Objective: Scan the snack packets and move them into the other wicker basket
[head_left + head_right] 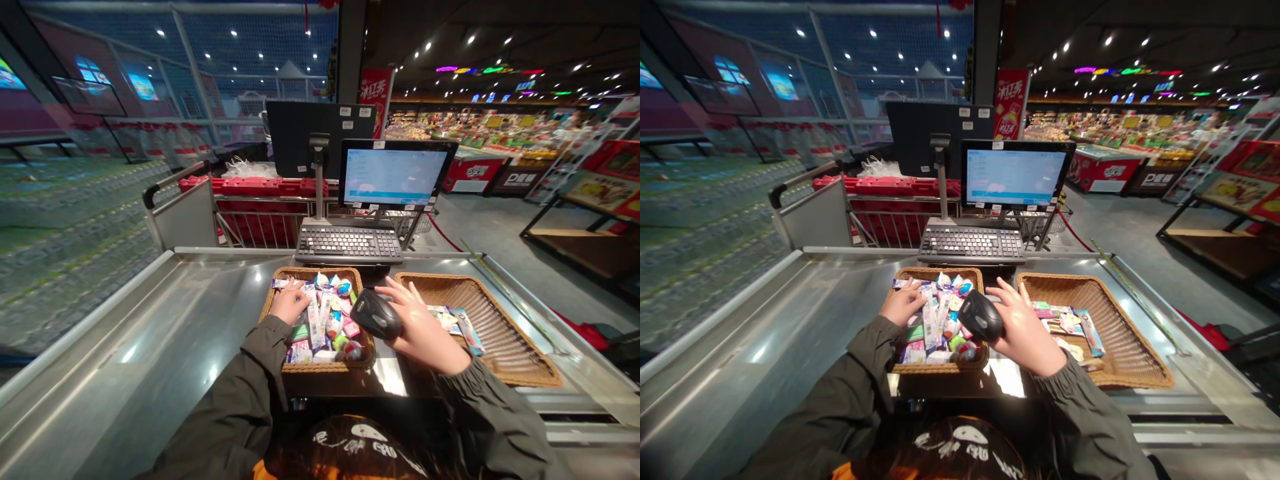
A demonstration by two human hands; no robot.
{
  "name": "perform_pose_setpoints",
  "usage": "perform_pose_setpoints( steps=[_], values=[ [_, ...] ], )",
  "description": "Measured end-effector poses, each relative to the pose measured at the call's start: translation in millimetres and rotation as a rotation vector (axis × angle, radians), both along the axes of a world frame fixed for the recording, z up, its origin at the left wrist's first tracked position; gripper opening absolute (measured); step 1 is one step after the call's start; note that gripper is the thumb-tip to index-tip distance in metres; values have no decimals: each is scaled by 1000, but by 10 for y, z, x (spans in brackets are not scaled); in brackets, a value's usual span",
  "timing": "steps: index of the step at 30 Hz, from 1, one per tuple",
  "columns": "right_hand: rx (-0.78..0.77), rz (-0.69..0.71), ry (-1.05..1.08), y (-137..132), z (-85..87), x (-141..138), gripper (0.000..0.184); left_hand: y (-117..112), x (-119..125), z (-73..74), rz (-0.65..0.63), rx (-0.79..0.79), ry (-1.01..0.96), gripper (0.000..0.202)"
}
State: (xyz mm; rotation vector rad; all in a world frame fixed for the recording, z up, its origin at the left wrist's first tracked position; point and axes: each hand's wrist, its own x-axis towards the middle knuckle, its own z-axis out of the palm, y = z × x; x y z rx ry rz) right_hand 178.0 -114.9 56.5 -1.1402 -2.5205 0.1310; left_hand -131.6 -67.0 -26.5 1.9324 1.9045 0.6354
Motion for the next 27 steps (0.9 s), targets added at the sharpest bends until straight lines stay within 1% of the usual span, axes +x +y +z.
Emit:
perform_pose_setpoints(
  steps=[3, 5, 7, 11, 15, 18, 21, 24, 27],
  values=[
    [-12, 13, -3, 7, 4, -23, 43, -36, 68, 27, 62, -14, 87, 20],
    [-12, 15, -6, 9, 8, -25, 43, -49, 73, 61, 105, -5, 140, 15],
    [-8, 6, -9, 7, 9, -17, 43, -63, 53, 99, 120, 5, 160, 15],
    [-7, -25, -19, 1, 2, 21, 46, -90, 25, 195, 72, 50, 150, 19],
    [-7, -64, -8, 13, 3, 132, 49, -111, 118, 352, -26, 99, 116, 21],
    [7, -115, 16, 26, 27, 291, 52, -120, 298, 490, -124, 123, 92, 22],
    [21, -180, 23, 25, 63, 506, 55, -114, 569, 585, -235, 152, 66, 21],
    [42, -266, 13, 5, 86, 753, 50, -83, 903, 613, -361, 169, 48, 19],
    [69, -346, 13, -29, 81, 1014, 46, -21, 1266, 600, -480, 164, 58, 19]
  ],
)
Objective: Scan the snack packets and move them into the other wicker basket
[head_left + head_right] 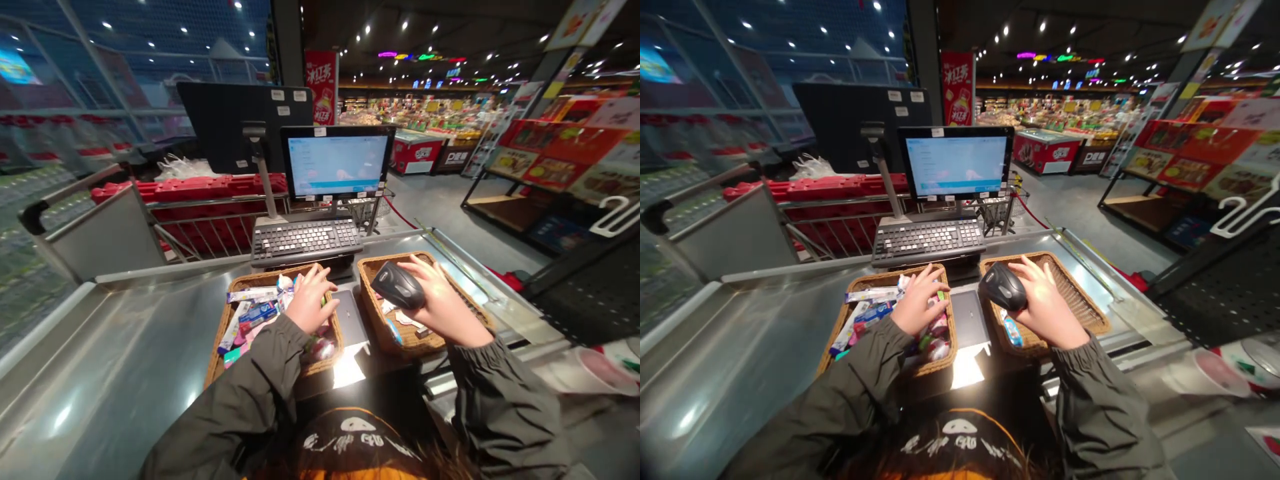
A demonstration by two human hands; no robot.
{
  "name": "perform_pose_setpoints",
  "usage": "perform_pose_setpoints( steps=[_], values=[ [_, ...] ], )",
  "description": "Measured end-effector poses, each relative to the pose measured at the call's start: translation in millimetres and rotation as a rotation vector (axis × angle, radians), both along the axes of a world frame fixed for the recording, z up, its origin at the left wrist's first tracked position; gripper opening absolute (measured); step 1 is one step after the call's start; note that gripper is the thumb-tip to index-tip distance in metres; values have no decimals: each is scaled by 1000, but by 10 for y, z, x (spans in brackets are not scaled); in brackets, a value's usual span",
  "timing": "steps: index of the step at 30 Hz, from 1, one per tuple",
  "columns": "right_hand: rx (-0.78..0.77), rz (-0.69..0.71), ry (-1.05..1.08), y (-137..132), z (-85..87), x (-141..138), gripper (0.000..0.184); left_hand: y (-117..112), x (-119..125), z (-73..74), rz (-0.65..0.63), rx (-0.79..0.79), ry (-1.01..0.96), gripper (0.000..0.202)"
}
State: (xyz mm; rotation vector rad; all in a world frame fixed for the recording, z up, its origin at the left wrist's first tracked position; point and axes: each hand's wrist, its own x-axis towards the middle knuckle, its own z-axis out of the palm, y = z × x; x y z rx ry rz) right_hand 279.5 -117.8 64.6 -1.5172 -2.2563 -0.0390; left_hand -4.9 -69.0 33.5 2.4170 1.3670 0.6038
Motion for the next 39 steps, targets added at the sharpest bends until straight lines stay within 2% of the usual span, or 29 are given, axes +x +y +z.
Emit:
perform_pose_setpoints(
  steps=[7, 14, 18, 23, 27, 31, 39],
  values=[
    [9, -174, 38, -130, -133, 636, 47, 273, 900, -104, -230, 21, 67, 20],
    [3, -298, 121, -305, -298, 1220, 48, 655, 1767, -302, -360, 67, 217, 24],
    [-7, -349, 159, -350, -344, 1440, 50, 838, 2255, -488, -342, 46, 374, 31],
    [-21, -385, 196, -351, -407, 1638, 47, 992, 2783, -842, -323, 15, 551, 42],
    [-70, -387, 204, -330, -454, 1754, 42, 1070, 3061, -1171, -339, -8, 582, 44],
    [-122, -388, 203, -274, -512, 1839, 46, 1109, 3224, -1436, -373, -52, 583, 43],
    [-226, -368, 230, -181, -654, 1981, 44, 1135, 3309, -1731, -334, -107, 602, 49]
  ],
)
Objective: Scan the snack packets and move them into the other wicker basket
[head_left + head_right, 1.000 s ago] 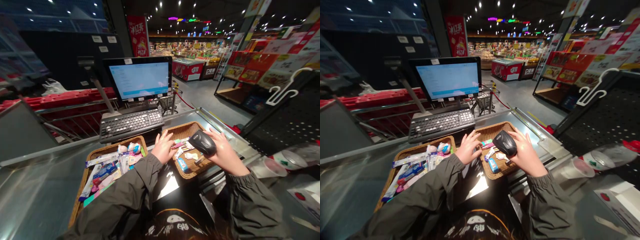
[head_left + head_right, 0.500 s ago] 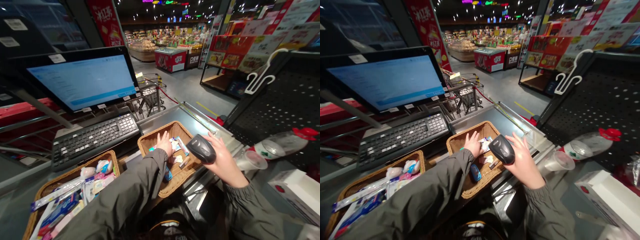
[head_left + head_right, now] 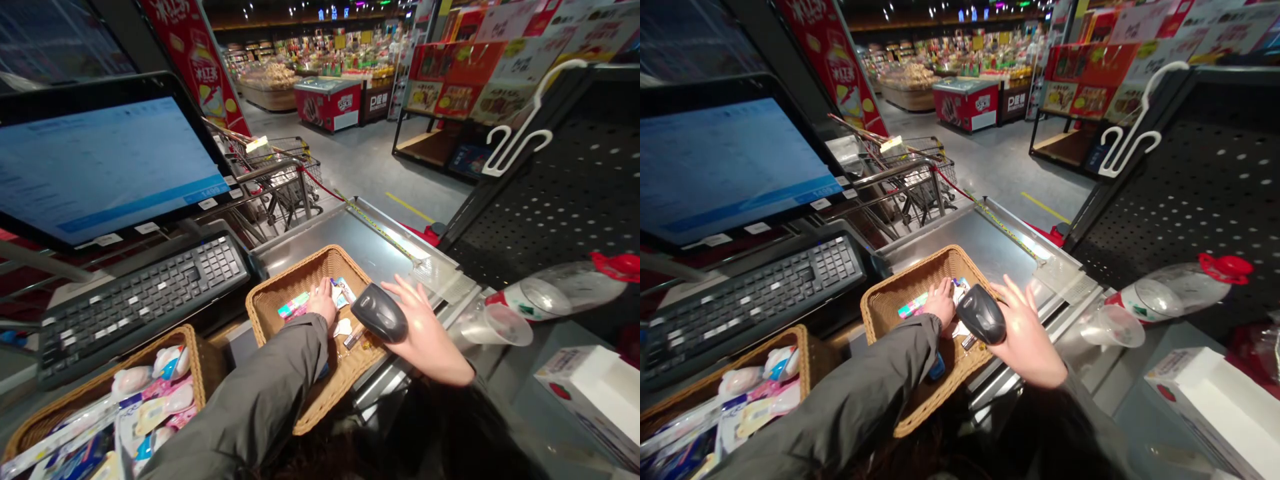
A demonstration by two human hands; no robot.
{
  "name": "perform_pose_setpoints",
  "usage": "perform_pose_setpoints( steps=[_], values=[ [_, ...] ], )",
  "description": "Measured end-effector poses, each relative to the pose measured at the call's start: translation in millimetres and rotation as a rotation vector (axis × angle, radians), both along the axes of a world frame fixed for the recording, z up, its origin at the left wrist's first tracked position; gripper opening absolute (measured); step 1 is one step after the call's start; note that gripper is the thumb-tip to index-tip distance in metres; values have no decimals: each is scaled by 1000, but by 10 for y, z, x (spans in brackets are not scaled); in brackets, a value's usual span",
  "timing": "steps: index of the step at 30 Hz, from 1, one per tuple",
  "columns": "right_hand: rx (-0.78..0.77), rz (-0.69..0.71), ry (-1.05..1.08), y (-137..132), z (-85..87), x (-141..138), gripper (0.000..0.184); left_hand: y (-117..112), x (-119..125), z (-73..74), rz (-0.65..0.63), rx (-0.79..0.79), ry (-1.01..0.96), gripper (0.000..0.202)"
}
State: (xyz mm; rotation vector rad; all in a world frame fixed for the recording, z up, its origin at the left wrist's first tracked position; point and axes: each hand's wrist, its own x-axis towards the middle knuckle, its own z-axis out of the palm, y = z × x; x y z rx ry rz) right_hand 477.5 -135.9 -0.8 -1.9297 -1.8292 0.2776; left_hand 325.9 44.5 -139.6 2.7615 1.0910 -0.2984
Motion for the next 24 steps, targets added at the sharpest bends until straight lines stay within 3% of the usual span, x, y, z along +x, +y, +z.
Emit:
perform_pose_setpoints(
  steps=[7, 13, 18, 24],
  values=[
    [-1, 10, 11, 35, -30, 56, 45, 23, 10, -40, 11, 10, 8, 43],
    [-2, 12, 18, 9, 9, 19, 46, -10, 63, 163, -42, -16, 6, 44],
    [42, -1, -14, -31, 29, -45, 48, 27, 16, 610, -101, 5, -60, 40],
    [124, 12, -62, 3, 91, -273, 50, 14, -404, 1514, -216, 254, -269, 16]
  ],
)
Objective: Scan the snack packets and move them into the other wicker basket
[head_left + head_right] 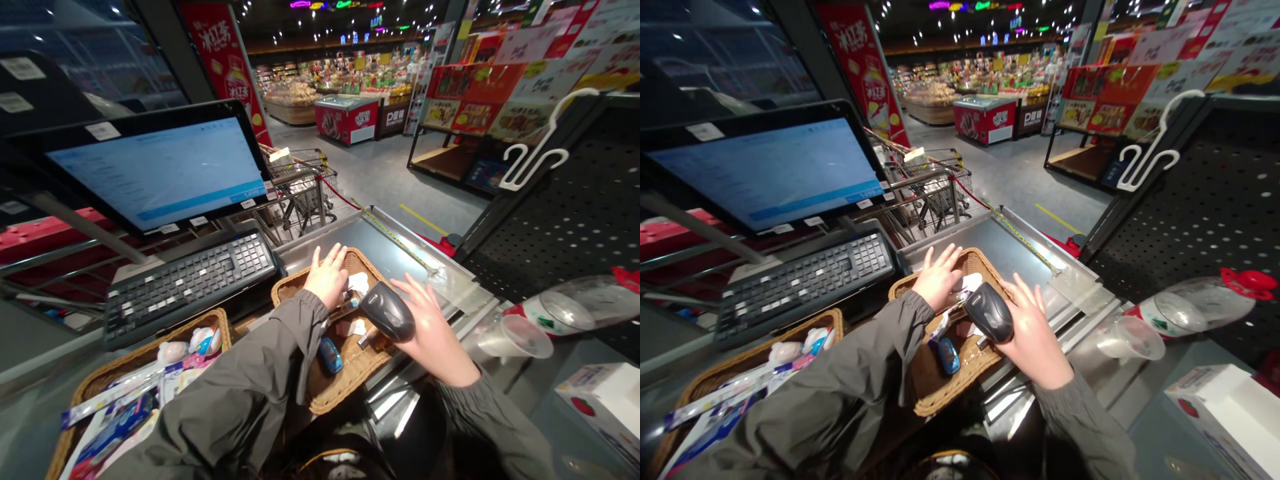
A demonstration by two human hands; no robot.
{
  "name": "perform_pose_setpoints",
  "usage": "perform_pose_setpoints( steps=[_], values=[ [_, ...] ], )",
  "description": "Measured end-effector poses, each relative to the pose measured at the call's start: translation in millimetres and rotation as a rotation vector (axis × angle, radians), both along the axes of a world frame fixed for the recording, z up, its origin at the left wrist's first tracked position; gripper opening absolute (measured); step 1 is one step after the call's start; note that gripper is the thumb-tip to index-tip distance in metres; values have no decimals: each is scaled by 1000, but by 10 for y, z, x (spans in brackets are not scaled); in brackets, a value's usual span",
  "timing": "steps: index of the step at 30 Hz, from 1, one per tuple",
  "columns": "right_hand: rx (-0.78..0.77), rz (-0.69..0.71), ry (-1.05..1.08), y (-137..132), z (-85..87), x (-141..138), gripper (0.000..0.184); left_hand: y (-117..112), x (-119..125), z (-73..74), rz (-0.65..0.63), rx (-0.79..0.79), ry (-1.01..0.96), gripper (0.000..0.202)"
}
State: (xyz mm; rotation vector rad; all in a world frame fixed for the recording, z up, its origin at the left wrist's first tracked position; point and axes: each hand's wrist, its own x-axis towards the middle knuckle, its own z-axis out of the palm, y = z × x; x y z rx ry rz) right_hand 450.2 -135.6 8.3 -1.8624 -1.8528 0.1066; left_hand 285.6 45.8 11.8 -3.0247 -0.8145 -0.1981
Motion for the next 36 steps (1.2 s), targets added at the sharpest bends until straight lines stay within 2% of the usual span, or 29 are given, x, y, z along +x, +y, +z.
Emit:
perform_pose_setpoints(
  steps=[3, 5, 7, 9, 14, 18, 23, 29, 33, 36],
  values=[
    [61, 36, -26, 29, 66, -177, 45, -94, -390, 418, 23, 165, -75, 17],
    [100, 73, -42, 49, 120, -323, 41, -168, -700, 617, 53, 257, -117, 20],
    [136, 112, -55, 68, 183, -495, 40, -239, -1034, 742, 93, 326, -167, 23],
    [167, 154, -67, 86, 255, -693, 39, -311, -1377, 806, 141, 377, -220, 26],
    [229, 277, -98, 111, 454, -1272, 34, -560, -2194, 846, 248, 403, -276, 29],
    [269, 385, -126, 121, 561, -1748, 30, -814, -2758, 846, 323, 421, -242, 28],
    [250, 488, -150, 134, 607, -2247, 43, -1057, -3324, 840, 396, 410, -178, 28],
    [244, 548, -159, 107, 648, -2644, 42, -1179, -3730, 840, 427, 345, -130, 27],
    [223, 556, -153, 67, 657, -2773, 39, -1189, -3836, 804, 406, 338, -125, 25],
    [194, 559, -157, 46, 655, -2810, 39, -1170, -3861, 755, 379, 401, -73, 25]
  ],
)
